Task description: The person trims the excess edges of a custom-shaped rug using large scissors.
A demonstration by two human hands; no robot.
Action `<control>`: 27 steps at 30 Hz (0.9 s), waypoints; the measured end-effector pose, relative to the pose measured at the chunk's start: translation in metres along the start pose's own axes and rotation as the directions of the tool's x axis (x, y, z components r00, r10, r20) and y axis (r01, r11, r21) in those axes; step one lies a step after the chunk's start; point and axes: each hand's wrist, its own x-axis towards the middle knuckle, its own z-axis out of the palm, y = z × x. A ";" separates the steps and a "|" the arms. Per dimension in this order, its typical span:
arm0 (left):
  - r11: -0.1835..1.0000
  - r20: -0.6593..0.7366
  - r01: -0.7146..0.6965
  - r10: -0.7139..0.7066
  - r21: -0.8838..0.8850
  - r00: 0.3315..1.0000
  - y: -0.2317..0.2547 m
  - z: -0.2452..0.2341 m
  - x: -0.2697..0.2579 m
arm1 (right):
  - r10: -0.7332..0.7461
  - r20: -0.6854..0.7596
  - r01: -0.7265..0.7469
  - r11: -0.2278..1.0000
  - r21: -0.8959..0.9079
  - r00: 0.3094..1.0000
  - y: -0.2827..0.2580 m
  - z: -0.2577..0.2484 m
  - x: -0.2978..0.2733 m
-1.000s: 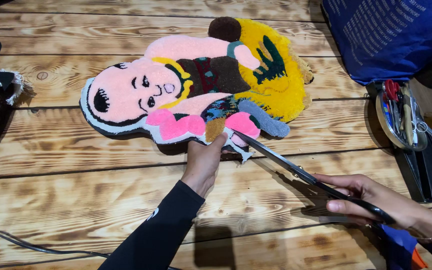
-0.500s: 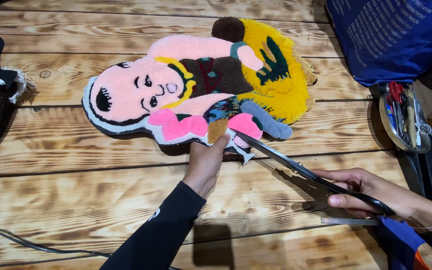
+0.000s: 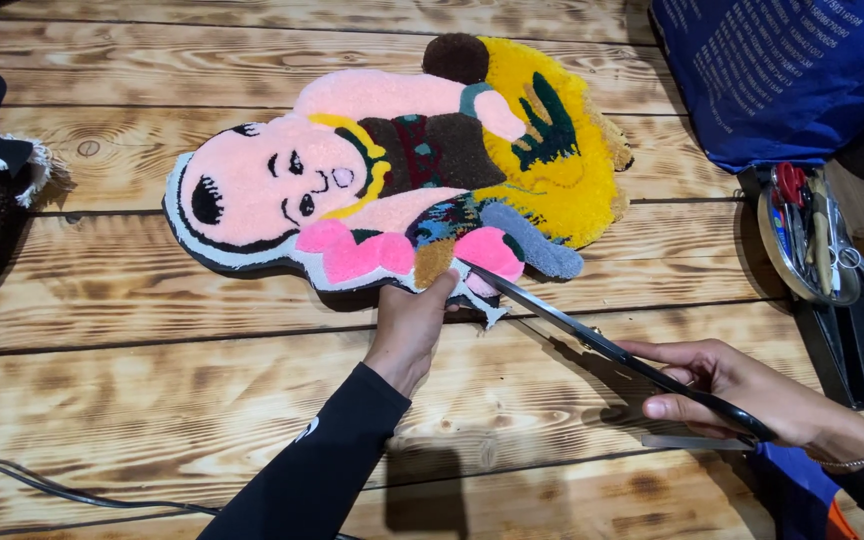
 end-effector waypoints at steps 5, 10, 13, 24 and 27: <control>1.000 0.024 0.006 -0.005 -0.030 1.000 0.000 -0.002 0.002 | -0.002 0.025 0.000 0.997 0.075 1.000 0.013 0.001 0.005; 0.998 0.018 0.059 -0.059 -0.012 0.998 0.007 -0.003 0.001 | -0.111 0.036 0.112 0.993 -0.031 0.993 0.018 -0.008 0.008; 0.998 0.022 0.056 -0.056 0.000 0.998 0.008 -0.004 0.001 | -0.049 0.020 0.050 0.998 -0.037 0.999 0.007 -0.008 0.005; 0.996 0.022 0.067 -0.068 0.053 0.997 0.008 -0.008 0.003 | -0.038 0.021 0.040 0.994 -0.099 0.999 0.006 -0.017 0.017; 0.997 0.041 0.069 -0.071 0.046 0.997 0.009 -0.009 0.002 | -0.056 0.045 0.060 0.993 -0.103 0.997 0.005 -0.018 0.018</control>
